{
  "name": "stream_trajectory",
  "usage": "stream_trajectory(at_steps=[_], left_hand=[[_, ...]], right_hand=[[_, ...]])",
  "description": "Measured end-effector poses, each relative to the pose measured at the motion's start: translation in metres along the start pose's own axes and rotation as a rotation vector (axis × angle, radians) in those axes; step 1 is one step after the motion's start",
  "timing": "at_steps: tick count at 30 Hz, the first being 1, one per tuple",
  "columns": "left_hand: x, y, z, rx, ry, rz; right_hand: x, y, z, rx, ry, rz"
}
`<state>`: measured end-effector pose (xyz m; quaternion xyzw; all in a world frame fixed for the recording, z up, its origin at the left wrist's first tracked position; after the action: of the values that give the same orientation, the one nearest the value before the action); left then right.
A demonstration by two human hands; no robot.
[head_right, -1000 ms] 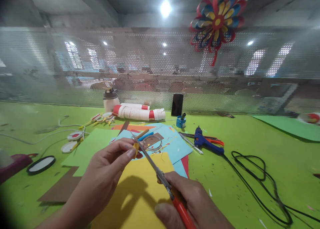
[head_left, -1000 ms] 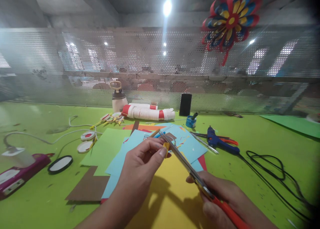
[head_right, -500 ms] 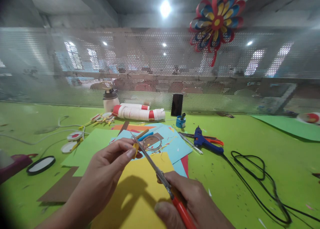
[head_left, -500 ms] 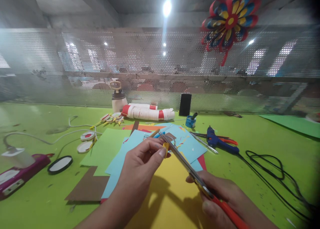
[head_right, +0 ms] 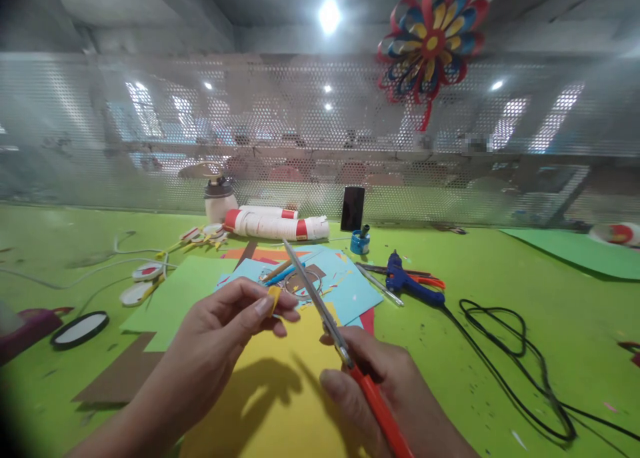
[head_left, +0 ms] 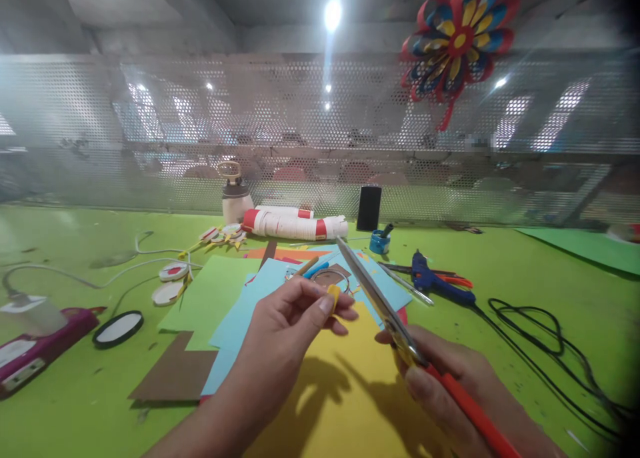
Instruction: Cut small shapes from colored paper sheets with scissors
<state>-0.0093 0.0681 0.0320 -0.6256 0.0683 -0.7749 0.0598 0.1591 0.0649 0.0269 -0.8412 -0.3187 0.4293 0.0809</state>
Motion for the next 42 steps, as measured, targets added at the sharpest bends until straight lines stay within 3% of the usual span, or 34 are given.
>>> stream_trajectory(at_steps=[8, 13, 18, 24, 31, 36, 42], left_hand=[[-0.023, 0.005, 0.024, -0.19, -0.112, -0.196], [-0.041, 0.015, 0.041, -0.346, -0.193, -0.333], [-0.044, 0.023, 0.048, -0.449, -0.248, -0.344], [-0.047, 0.017, 0.039, -0.377, -0.115, -0.327], [-0.051, 0.011, 0.034, -0.274, -0.022, -0.293], [-0.06, 0.014, 0.038, -0.281, 0.031, -0.375], [-0.057, 0.013, 0.037, -0.301, -0.064, -0.3]], right_hand=[[0.007, 0.002, 0.0, -0.012, -0.212, 0.214], [-0.002, 0.004, -0.003, 0.042, -0.34, 0.127], [-0.007, 0.003, 0.007, -0.006, -0.281, 0.045], [-0.011, 0.001, 0.004, 0.081, -0.268, 0.009], [-0.008, 0.003, 0.01, 0.079, -0.287, -0.025], [-0.004, 0.006, 0.006, 0.148, -0.263, 0.019], [-0.005, 0.004, 0.007, 0.137, -0.235, 0.023]])
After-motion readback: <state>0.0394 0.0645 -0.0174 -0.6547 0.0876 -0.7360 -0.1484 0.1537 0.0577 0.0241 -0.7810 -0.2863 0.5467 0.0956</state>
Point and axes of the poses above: each hand's wrist, its own y-axis away from the middle knuckle, its own z-axis out of the palm, x = y × z, the point moved 9 cm from there along -y, towards the middle knuckle, and after that the axes turned 3 degrees about -z, right-handed, at the moved point
